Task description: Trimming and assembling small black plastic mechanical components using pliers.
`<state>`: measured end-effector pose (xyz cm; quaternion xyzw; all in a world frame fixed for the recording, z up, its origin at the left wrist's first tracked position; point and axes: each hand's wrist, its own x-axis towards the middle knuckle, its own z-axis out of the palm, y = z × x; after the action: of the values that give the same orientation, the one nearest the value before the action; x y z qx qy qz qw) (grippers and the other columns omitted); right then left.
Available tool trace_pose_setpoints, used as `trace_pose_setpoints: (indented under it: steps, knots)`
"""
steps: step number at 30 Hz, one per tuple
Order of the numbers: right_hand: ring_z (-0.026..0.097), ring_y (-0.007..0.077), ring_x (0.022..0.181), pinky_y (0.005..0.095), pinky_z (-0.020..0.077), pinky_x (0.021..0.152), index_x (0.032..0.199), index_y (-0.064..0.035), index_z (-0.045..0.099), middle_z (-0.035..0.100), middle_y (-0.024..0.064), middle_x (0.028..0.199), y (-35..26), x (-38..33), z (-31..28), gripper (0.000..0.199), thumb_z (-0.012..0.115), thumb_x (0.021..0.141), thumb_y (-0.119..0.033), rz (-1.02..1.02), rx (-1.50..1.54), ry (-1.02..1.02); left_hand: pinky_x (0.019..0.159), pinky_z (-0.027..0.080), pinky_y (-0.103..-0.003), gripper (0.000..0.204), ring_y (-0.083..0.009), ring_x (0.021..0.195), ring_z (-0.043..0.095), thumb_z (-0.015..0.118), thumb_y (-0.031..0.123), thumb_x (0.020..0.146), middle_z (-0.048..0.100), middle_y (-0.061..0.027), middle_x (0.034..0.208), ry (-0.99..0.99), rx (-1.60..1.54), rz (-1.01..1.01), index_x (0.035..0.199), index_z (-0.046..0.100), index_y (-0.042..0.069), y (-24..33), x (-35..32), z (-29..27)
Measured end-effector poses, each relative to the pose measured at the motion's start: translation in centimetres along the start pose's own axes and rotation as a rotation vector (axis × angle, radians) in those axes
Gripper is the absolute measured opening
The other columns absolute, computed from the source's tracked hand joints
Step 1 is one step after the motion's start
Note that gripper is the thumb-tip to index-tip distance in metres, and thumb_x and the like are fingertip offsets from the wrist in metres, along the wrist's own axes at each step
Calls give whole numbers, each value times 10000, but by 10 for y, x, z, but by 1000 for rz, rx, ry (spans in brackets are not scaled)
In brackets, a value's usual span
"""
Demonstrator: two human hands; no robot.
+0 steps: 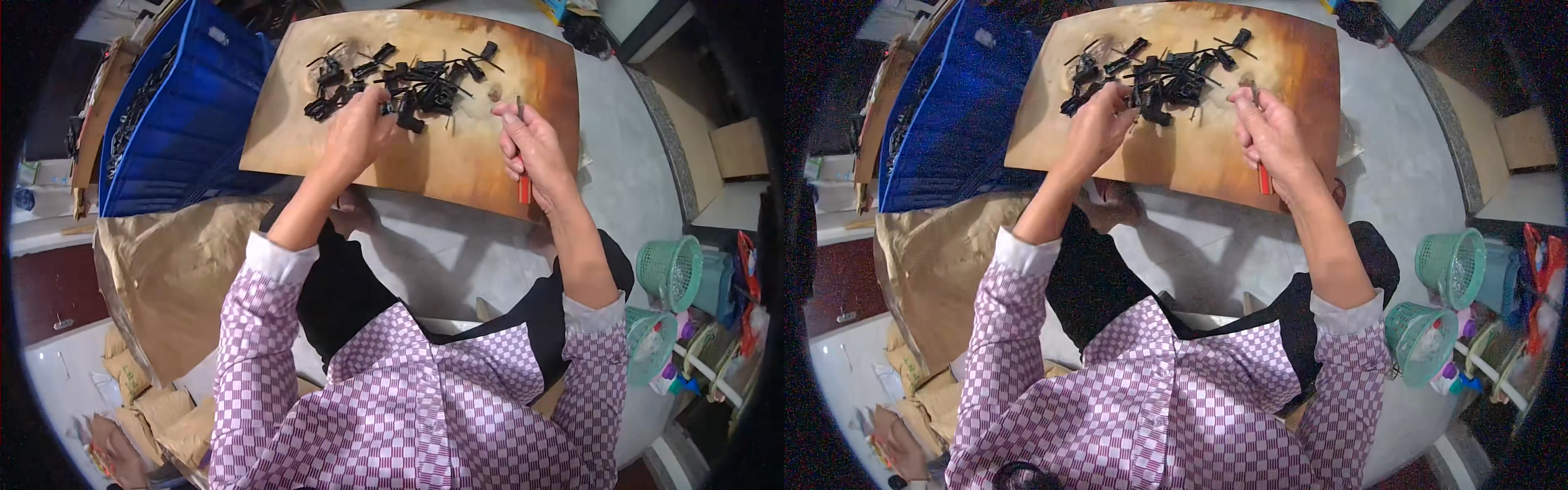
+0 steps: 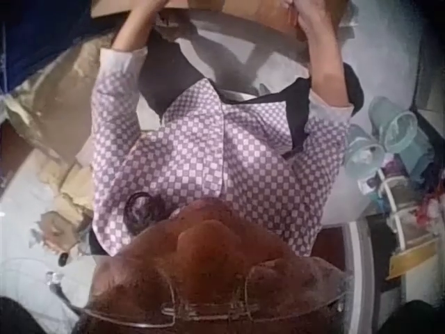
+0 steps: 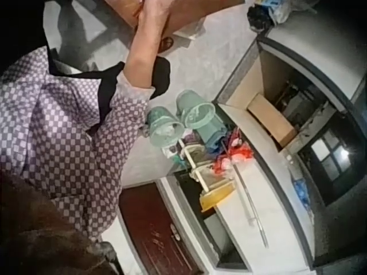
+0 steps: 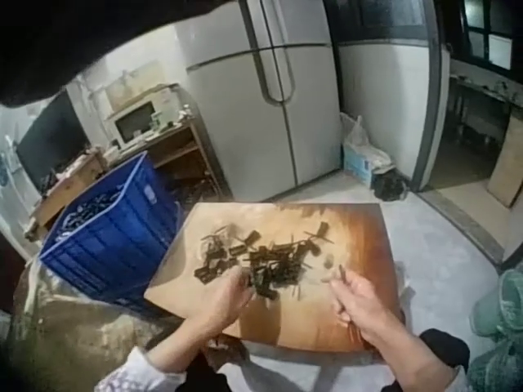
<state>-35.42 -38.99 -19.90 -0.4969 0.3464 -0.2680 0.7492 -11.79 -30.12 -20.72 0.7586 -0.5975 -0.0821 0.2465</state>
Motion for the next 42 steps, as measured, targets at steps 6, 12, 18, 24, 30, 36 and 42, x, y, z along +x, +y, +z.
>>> trace_pose_setpoints:
  steps: [6,12,18,24,30,36,42]
  knots:
    - [321,8,434,156,279,385,1054,-92,512,425,-52,622,2,4,7,204,455,949,-257,-27,-72,-33,533,462,-342,365,-244,568,577,648,55,731,570,-119,674,-119,-223,-147,1052,479,26,-20,17,26]
    - [327,13,449,155,270,387,1076,-97,496,424,-46,625,22,8,17,215,471,942,-263,12,-60,-55,422,371,-213,333,-90,499,498,646,63,778,557,-24,694,-211,-866,-422,1053,465,12,-7,-6,18]
    - [339,28,452,170,288,393,1073,-106,483,432,-36,624,14,5,16,215,493,933,-269,200,208,-96,422,389,-203,280,-87,506,517,617,20,796,544,-19,703,-256,-1168,-233,1028,462,30,49,-3,8]
    - [346,33,447,177,306,397,1054,-123,472,446,-27,628,13,10,1,185,499,931,-259,114,290,-106,475,437,-202,197,-102,581,569,586,63,850,567,-20,756,-363,-1227,-122,1015,480,41,62,2,30]
    - [348,30,444,170,304,395,1039,-117,477,450,-27,628,9,11,-3,160,486,938,-241,60,176,-81,569,488,-196,250,-122,680,631,556,182,896,627,-57,856,-460,-1332,-171,1103,511,50,59,3,34]
    - [347,20,462,155,299,408,1078,-94,501,454,-30,643,4,8,-3,192,466,946,-229,-19,59,-160,523,490,-202,198,-124,643,631,622,163,854,617,-42,807,-491,-1414,-235,979,522,46,57,7,27]
    - [342,9,492,143,288,426,1112,-88,517,453,-37,657,5,7,-3,219,462,947,-220,-102,-170,-195,544,482,-191,186,-103,629,616,645,181,832,629,-35,791,-556,-1435,-203,938,524,87,53,2,34]
